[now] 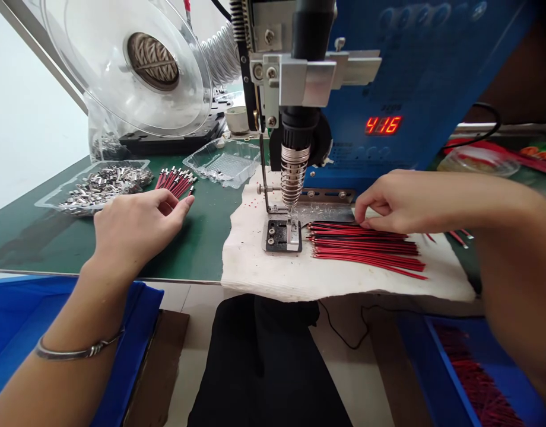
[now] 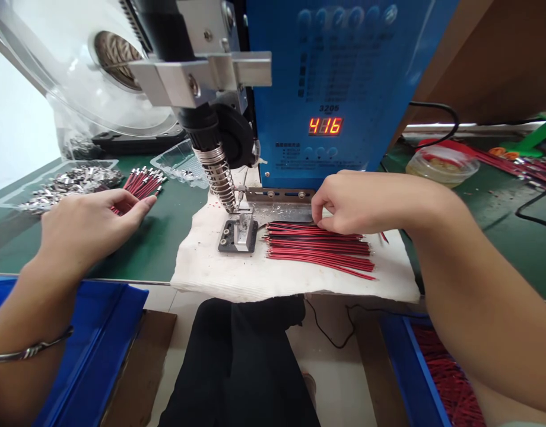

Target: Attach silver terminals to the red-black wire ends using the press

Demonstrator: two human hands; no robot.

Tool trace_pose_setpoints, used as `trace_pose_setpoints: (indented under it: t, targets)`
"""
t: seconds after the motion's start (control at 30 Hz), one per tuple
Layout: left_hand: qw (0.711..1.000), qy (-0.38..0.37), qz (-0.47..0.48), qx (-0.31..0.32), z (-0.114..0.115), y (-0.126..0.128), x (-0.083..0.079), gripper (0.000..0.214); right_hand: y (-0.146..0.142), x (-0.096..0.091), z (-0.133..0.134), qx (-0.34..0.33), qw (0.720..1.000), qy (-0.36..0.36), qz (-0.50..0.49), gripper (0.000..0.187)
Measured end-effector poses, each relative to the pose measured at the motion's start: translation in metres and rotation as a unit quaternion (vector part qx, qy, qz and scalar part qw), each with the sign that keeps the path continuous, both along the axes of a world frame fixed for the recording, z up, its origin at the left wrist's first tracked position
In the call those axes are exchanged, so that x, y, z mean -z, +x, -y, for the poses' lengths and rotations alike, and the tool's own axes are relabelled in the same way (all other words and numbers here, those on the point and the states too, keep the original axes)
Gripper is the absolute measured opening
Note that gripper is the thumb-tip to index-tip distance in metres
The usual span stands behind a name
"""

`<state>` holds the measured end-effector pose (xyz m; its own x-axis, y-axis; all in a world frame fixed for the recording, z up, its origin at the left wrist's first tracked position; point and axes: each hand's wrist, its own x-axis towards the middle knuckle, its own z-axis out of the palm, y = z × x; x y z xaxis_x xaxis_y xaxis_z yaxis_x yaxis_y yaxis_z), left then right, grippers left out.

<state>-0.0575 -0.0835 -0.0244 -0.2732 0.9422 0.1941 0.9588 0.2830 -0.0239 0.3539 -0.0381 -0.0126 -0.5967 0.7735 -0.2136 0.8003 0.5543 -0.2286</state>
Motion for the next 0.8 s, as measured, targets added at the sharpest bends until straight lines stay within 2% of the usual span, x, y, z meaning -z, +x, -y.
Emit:
trace_pose_setpoints:
  t: [0.23, 0.43, 0.57, 0.63, 0.73, 0.8]
  targets:
    - [1.000, -0.002, 0.000, 0.012, -0.002, -0.002, 0.000, 0.047, -0.003, -0.006, 0.004, 0.064, 0.997, -0.040, 0.032, 0.018]
    - [0.999, -0.027, -0.022, 0.002, 0.002, -0.002, -0.003, 0.044, 0.005, -0.001, -0.002, 0.019, 1.000, -0.019, -0.008, 0.021]
    - [0.999, -0.046, -0.023, -0.001, 0.004, -0.006, -0.004, 0.049, 0.007, -0.004, 0.000, 0.030, 1.000, -0.005, -0.009, 0.020]
    - [0.998, -0.052, -0.026, -0.004, 0.004, -0.008, -0.003, 0.051, 0.006, -0.013, 0.005, 0.067, 0.998, 0.003, 0.003, 0.027]
    - [0.997, -0.066, -0.039, -0.007, 0.003, -0.010, -0.004, 0.055, 0.009, -0.031, 0.013, 0.201, 0.977, 0.020, 0.065, 0.030]
    - [0.997, -0.069, -0.043, -0.010, 0.002, -0.011, -0.004, 0.053, 0.017, -0.040, 0.014, 0.265, 0.962, 0.016, 0.062, 0.036]
